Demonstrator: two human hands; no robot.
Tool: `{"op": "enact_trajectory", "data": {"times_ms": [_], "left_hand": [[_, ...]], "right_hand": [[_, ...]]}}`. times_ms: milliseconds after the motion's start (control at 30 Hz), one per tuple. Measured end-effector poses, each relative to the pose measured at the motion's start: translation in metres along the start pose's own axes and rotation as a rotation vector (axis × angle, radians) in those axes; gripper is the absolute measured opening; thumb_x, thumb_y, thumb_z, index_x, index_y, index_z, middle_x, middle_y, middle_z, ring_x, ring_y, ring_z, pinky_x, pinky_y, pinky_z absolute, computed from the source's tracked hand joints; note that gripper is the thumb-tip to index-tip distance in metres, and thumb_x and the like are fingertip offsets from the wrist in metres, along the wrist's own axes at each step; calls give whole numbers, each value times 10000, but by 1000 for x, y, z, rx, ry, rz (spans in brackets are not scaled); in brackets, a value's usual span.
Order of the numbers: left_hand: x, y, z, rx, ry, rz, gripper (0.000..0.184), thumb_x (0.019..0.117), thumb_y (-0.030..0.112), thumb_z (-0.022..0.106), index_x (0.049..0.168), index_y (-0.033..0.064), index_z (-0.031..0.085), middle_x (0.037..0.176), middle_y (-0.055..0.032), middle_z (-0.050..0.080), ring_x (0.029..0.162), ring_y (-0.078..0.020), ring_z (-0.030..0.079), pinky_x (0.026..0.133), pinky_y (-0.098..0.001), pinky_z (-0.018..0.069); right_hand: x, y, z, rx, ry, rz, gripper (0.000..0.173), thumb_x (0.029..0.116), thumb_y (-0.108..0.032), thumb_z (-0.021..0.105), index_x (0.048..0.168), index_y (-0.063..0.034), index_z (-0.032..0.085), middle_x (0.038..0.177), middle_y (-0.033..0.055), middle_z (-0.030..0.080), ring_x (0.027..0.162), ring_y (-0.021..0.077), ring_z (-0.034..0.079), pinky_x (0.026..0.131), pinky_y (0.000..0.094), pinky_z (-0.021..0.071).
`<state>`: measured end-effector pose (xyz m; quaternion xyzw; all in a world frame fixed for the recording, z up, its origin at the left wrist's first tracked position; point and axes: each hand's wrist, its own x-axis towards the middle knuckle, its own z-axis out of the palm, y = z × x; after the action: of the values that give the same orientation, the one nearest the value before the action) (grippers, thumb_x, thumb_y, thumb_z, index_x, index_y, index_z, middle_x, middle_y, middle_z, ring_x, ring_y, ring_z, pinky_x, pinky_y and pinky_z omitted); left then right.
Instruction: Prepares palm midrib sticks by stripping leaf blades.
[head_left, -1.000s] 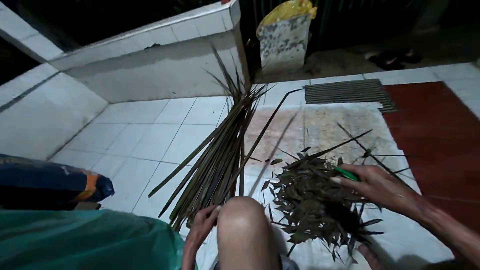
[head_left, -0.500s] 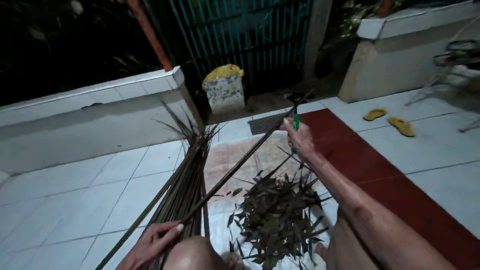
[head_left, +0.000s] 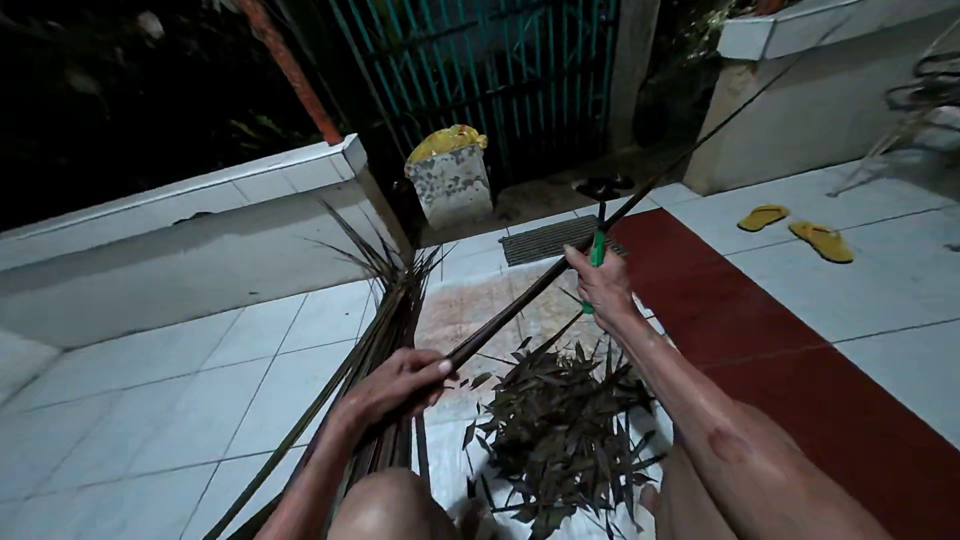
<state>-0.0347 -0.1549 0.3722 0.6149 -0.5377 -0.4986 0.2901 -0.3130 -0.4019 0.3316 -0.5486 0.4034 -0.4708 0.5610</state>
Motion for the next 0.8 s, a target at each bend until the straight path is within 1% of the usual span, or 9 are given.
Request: {"op": "enact_trajectory", "data": {"times_ms": [167, 267, 333, 433, 500, 567, 600, 700, 800], "left_hand": [[57, 35, 14, -197, -159, 37, 416, 1089, 394, 481, 1195, 32, 656, 696, -46, 599, 486, -113, 539, 454, -269, 505], [81, 44, 27, -261, -195, 90, 391, 1111, 344, 435, 1238, 32, 634, 691, -52, 573, 470, -110, 502, 427, -247, 459], [92, 44, 36, -300, -176, 103, 372, 1116, 318, 430, 1197, 18, 635, 672, -50, 571, 456, -102, 493, 416, -233, 438], [101, 41, 45, -342, -130, 83, 352, 1114, 285, 433, 1074, 6, 645, 705, -66, 621, 471, -106, 524, 420, -236, 445], [105, 40, 50, -345, -124, 80, 363, 1115, 284, 421, 1134, -3, 643, 757, -108, 668, 473, -122, 551, 423, -247, 463], [108, 39, 53, -333, -146, 89, 435, 1121, 337, 398, 1332, 12, 595, 764, -137, 666, 462, -135, 542, 428, -263, 479], [110, 39, 55, -333, -152, 94, 469, 1122, 373, 385, 1362, 22, 585, 743, -135, 659, 457, -134, 540, 430, -263, 480], [117, 39, 58, -365, -137, 125, 477, 1129, 375, 358, 1303, 13, 614, 709, -98, 632, 460, -118, 526, 429, -246, 464], [122, 33, 59, -380, -112, 142, 444, 1133, 329, 368, 1254, -12, 626, 667, -84, 615, 437, -101, 504, 408, -227, 431]], "right_hand": [[-15, -5, 22, 62, -73, -62, 356, 933, -408, 752, 1091, -127, 602, 662, 1, 490, 468, 101, 390, 452, 278, 379], [-24, -4, 31, 65, -106, -98, 362, 906, -408, 781, 1063, -121, 625, 641, 8, 505, 457, 108, 401, 442, 277, 375], [-26, -2, 33, 50, -121, -93, 351, 914, -416, 772, 1053, -127, 627, 639, 6, 498, 461, 109, 398, 447, 277, 370], [-25, 3, 31, 15, -107, -61, 350, 933, -431, 748, 1028, -119, 622, 619, 12, 480, 451, 114, 395, 444, 283, 368], [-26, 6, 29, -15, -93, -32, 358, 935, -433, 745, 1015, -106, 623, 617, 18, 474, 457, 123, 394, 455, 297, 369], [-27, 8, 28, -42, -107, -24, 365, 935, -439, 742, 988, -102, 613, 611, 12, 468, 456, 119, 388, 454, 297, 363], [-28, 9, 28, -58, -129, -26, 365, 935, -440, 741, 980, -102, 609, 611, 12, 472, 457, 118, 390, 453, 296, 362], [-33, 8, 34, -124, -190, -29, 343, 931, -420, 751, 994, -101, 641, 638, 18, 531, 474, 123, 438, 468, 301, 401], [-36, 12, 41, -167, -184, -36, 329, 924, -397, 765, 980, -95, 646, 651, 18, 541, 498, 122, 453, 488, 307, 405]]}}
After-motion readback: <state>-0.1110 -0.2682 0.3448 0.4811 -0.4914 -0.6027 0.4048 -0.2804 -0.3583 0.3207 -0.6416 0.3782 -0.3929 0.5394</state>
